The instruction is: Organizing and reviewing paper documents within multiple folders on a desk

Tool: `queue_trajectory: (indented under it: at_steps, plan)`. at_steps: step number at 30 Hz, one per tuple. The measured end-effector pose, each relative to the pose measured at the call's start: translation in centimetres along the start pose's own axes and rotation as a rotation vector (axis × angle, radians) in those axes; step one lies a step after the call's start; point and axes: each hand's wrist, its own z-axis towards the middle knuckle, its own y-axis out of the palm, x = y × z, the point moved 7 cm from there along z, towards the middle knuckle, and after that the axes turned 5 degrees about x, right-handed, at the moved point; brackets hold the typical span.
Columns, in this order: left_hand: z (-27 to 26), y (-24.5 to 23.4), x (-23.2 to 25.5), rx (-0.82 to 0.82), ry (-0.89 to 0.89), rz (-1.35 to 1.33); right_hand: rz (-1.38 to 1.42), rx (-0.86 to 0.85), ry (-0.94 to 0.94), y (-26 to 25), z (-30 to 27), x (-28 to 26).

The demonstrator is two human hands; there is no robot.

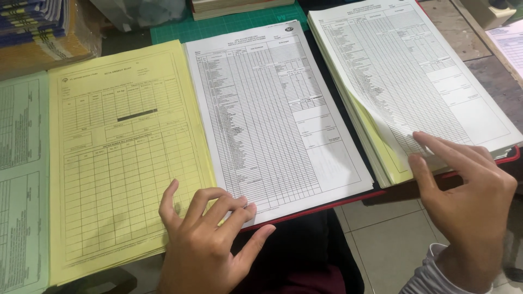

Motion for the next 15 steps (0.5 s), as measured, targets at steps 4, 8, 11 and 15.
queue_trajectory:
  at_steps: [4, 8, 11, 15]
  plan:
    - [0.1, 0.0, 0.0, 0.004, -0.001, -0.013, -0.011, -0.007, 0.036, -0.6, 0.0, 0.6]
    - [0.0, 0.1, 0.0, -0.004, -0.011, -0.011, 0.001, 0.045, -0.008, -0.5, -0.7, 1.4]
    - [0.0, 0.1, 0.0, -0.013, -0.012, -0.002, 0.085, 0.100, -0.182, -0.9, -1.0, 0.2]
    - [0.0, 0.0, 0.0, -0.034, -0.008, 0.010, 0.190, 0.045, -0.339, -0.7, -1.8, -1.6]
